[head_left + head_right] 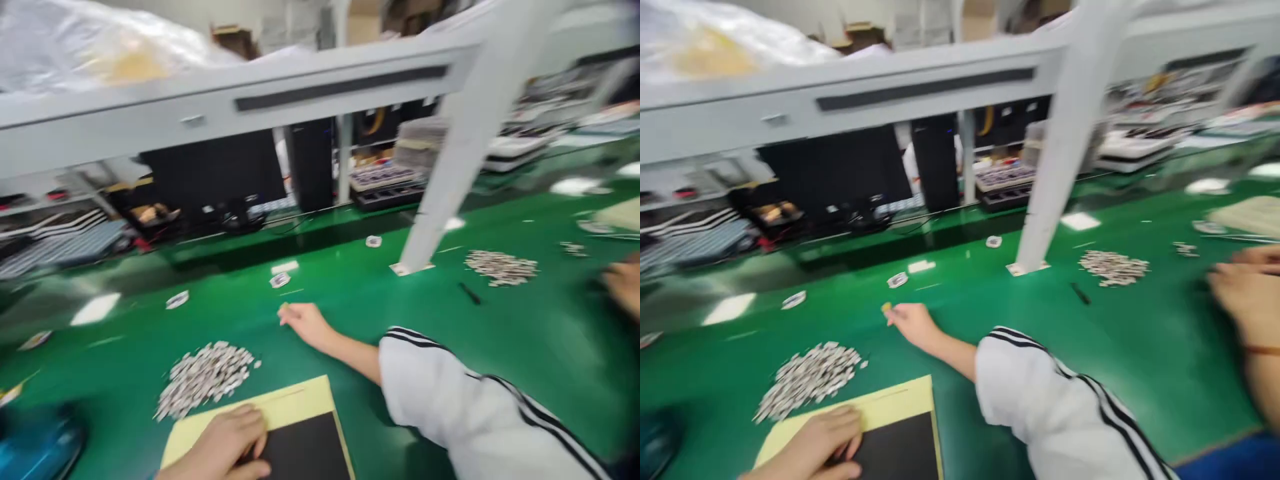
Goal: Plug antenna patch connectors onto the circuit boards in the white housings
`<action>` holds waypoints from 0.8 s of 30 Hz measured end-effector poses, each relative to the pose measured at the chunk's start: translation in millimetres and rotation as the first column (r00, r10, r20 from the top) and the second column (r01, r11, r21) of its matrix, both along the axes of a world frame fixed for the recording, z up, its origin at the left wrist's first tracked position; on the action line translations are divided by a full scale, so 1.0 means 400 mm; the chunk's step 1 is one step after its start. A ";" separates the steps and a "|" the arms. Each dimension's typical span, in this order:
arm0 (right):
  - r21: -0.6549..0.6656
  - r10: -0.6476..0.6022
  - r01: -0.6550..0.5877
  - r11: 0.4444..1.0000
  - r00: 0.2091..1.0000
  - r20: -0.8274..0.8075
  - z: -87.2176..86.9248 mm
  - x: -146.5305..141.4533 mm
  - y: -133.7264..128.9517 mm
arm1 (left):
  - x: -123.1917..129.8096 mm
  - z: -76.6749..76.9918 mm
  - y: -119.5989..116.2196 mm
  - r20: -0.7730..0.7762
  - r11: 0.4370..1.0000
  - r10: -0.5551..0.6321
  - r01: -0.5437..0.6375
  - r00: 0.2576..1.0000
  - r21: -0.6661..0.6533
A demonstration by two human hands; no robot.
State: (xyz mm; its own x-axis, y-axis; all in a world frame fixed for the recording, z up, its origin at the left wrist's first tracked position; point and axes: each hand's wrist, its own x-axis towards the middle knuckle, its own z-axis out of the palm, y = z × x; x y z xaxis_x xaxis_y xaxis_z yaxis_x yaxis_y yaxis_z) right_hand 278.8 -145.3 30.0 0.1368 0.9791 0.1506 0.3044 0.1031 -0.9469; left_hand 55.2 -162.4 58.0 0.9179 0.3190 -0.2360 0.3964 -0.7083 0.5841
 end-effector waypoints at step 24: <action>-0.231 -0.124 0.020 0.973 0.886 -0.446 -0.055 -0.062 -0.034 | -0.055 -0.086 0.049 0.344 0.992 -0.128 0.116 0.930 0.054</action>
